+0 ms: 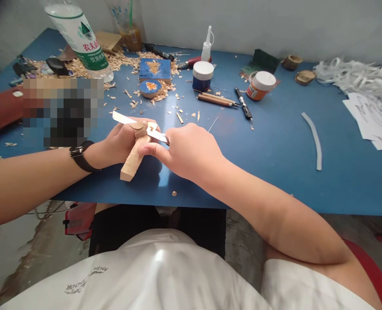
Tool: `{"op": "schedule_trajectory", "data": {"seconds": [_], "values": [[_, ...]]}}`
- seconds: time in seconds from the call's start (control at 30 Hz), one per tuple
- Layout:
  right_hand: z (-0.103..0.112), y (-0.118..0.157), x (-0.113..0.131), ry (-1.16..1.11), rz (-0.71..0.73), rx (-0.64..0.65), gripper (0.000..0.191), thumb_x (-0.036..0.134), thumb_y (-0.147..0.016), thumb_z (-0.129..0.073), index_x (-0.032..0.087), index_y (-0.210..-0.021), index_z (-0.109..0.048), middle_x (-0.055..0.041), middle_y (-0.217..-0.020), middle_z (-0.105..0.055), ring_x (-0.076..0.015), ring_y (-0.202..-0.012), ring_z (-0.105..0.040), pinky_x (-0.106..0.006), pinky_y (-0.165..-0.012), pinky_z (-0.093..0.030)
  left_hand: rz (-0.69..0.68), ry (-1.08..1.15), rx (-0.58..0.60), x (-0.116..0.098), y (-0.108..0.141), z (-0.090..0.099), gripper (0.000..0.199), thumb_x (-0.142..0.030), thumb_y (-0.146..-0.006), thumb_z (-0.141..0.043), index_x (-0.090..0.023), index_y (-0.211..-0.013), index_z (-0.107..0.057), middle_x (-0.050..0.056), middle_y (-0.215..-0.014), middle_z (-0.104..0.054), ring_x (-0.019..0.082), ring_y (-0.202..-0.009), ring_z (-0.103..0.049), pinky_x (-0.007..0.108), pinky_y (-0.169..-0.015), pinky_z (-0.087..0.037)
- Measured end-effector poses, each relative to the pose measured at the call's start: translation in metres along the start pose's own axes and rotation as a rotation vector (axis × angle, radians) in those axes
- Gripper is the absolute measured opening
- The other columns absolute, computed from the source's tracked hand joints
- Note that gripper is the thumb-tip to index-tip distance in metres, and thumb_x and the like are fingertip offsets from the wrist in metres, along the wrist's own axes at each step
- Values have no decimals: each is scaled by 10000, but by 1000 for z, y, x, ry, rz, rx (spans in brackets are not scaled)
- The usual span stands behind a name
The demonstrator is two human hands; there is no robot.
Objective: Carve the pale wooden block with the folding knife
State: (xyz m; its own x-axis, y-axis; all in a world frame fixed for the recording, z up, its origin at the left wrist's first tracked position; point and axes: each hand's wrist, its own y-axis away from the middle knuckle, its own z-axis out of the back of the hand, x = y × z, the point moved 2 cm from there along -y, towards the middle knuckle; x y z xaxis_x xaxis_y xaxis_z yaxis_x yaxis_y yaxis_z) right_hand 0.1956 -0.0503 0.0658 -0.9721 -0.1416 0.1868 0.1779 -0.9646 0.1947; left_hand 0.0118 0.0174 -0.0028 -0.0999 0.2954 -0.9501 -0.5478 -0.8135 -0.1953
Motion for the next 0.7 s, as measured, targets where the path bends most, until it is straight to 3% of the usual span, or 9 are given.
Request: {"op": "schedule_trajectory", "data": {"seconds": [0.07, 0.17, 0.27, 0.37, 0.47, 0.57, 0.7], "values": [[2, -2, -1, 40, -36, -10, 646, 742, -1131, -664, 269, -735, -474, 19, -706, -475, -162, -665, -358, -345, -623, -228, 54, 22, -1, 1, 1, 2, 491, -447, -1170, -518, -235, -728, -490, -4, -660, -491, 137, -600, -444, 295, -576, -437], [6, -3, -4, 32, 3, 4, 643, 745, -1106, -727, 263, -753, -490, 19, -723, -510, -156, -664, -367, -334, -610, -245, 93, 29, 17, 3, 3, 5, 688, -728, -1185, -557, -218, -725, -569, 9, -642, -546, 138, -578, -486, 308, -554, -426], [12, 1, -3, 4, 157, 81, 622, 652, -1157, -714, 261, -743, -465, 38, -665, -501, -143, -629, -391, -324, -617, -279, 74, 59, 60, 6, 4, 3, 845, -1003, -1031, -607, -220, -716, -581, 4, -635, -536, 144, -553, -479, 315, -517, -398], [16, 6, -1, -12, 230, 166, 603, 516, -1216, -639, 260, -713, -426, 48, -606, -465, -140, -598, -379, -323, -633, -283, -4, 104, 134, 7, 2, -3, 876, -1074, -926, -671, -219, -743, -614, 7, -672, -563, 154, -578, -483, 306, -528, -395], [14, 7, -2, -53, 216, 172, 629, 523, -1215, -623, 259, -687, -404, 50, -592, -439, -139, -597, -361, -325, -635, -269, -76, 67, 142, 2, 1, -5, 805, -973, -1020, -649, -224, -734, -582, 1, -665, -525, 149, -595, -429, 295, -558, -357], [7, 3, -5, -93, 194, 94, 684, 653, -1179, -649, 263, -676, -400, 51, -598, -414, -137, -605, -322, -339, -632, -239, -114, 13, 140, -7, 2, -3, 618, -709, -1130, -598, -231, -743, -538, -1, -652, -510, 149, -595, -404, 301, -575, -338], [1, -2, -8, -88, 146, 9, 815, 911, -1078, -650, 262, -659, -390, 38, -620, -424, -140, -648, -316, -357, -640, -225, -121, -41, 175, -16, 2, 2, 399, -432, -1083, -559, -236, -741, -499, -5, -648, -502, 148, -595, -412, 312, -594, -367]]}}
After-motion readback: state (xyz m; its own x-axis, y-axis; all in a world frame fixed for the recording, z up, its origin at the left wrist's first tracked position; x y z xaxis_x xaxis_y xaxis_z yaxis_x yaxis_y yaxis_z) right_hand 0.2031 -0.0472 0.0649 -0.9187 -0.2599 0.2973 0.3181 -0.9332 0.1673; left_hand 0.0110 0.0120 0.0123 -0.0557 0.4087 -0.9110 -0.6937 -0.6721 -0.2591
